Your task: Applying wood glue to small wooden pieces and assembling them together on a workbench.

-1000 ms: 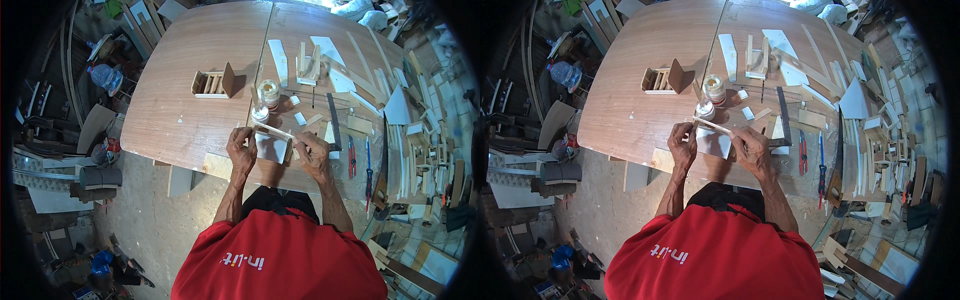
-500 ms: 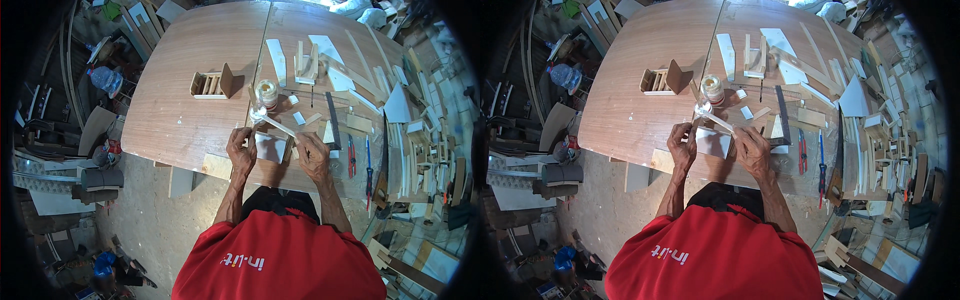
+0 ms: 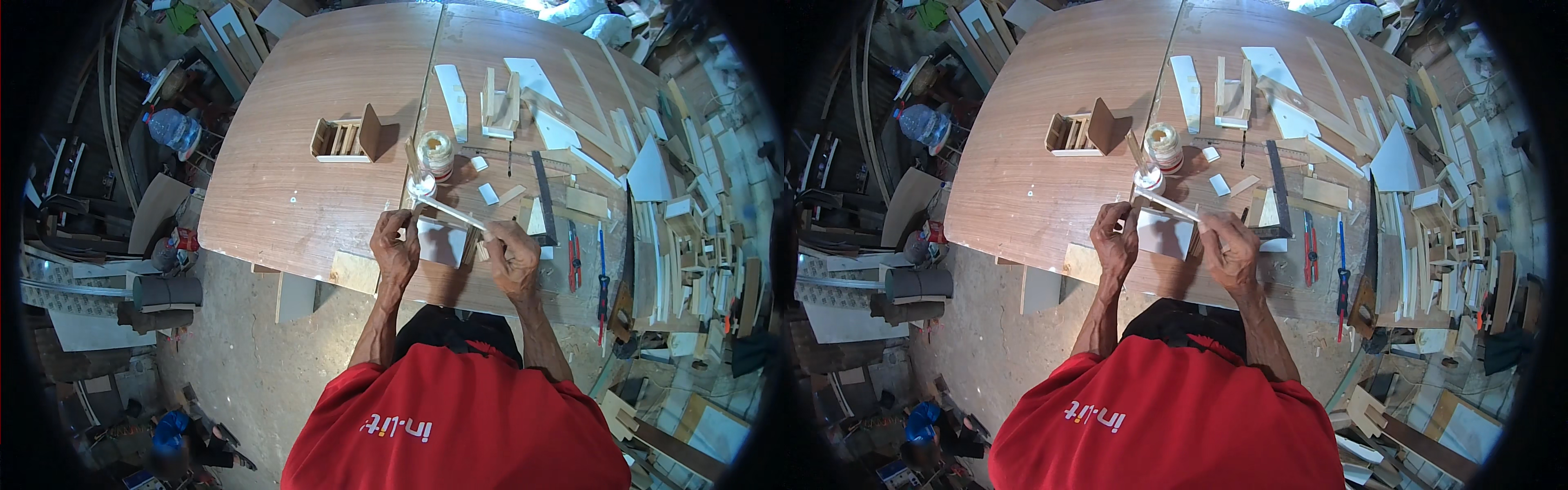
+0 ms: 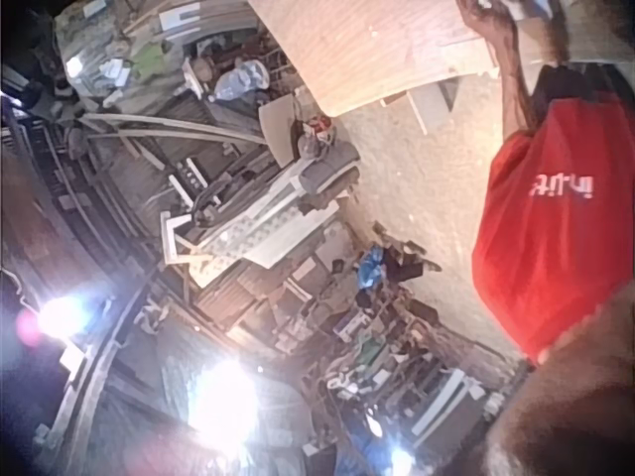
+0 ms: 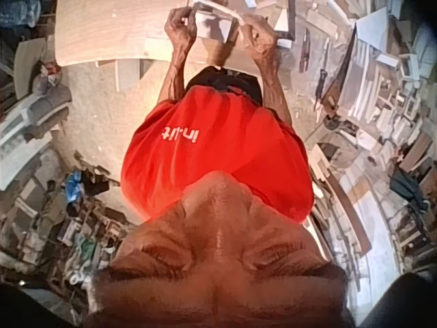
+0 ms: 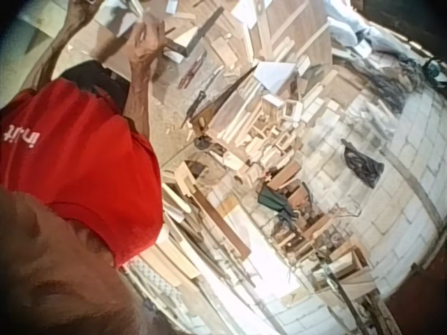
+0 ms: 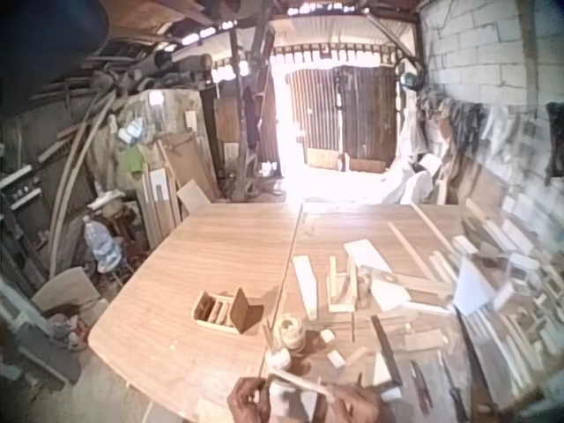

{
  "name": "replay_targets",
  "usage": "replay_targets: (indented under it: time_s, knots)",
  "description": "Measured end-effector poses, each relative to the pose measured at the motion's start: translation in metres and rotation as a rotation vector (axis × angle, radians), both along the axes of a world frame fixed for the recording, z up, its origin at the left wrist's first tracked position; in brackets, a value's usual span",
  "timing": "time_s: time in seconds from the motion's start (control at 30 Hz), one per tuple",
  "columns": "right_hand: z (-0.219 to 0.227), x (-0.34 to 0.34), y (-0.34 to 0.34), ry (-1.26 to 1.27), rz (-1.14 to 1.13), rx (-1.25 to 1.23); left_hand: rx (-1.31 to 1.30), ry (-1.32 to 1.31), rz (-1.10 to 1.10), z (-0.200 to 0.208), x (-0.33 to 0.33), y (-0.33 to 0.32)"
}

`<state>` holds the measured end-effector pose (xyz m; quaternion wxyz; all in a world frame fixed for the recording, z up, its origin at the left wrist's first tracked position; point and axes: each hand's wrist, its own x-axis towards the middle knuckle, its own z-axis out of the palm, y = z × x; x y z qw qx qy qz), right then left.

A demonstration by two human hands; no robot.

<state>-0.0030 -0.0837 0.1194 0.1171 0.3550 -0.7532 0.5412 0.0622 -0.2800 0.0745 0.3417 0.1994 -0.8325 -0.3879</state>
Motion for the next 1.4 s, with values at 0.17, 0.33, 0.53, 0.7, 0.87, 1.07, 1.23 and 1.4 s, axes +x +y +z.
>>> replay_targets:
  time_s: [0.17,0.33,0.53,0.7,0.87,1.07,1.23,1.4]
  knots:
    - [-0.021,0.004,0.002,-0.69,-0.125,-0.372,1.051,0.13,-0.091,0.009,-0.002,0.0]
    - [-0.03,0.0,0.003,-1.071,-0.05,-0.683,1.559,0.125,-0.247,0.019,-0.003,-0.005]
    - [-0.03,-0.001,0.0,-1.153,-0.044,-0.701,1.714,0.126,-0.397,0.007,0.001,-0.005]
    - [-0.032,-0.003,-0.001,-1.152,-0.057,-0.732,1.752,0.086,-0.417,0.011,0.0,-0.001]
    - [-0.04,0.0,0.006,-1.054,-0.02,-0.697,1.821,0.116,-0.488,0.011,0.001,-0.001]
    - [-0.04,0.006,0.011,-0.688,0.045,-0.435,1.845,0.12,-0.45,0.01,-0.001,-0.001]
    - [-0.034,0.009,0.013,-0.377,0.073,-0.304,1.826,0.112,-0.377,0.012,-0.003,-0.001]
    - [-0.014,0.008,0.022,-0.179,0.059,-0.061,1.795,0.129,-0.343,0.003,-0.002,-0.007]
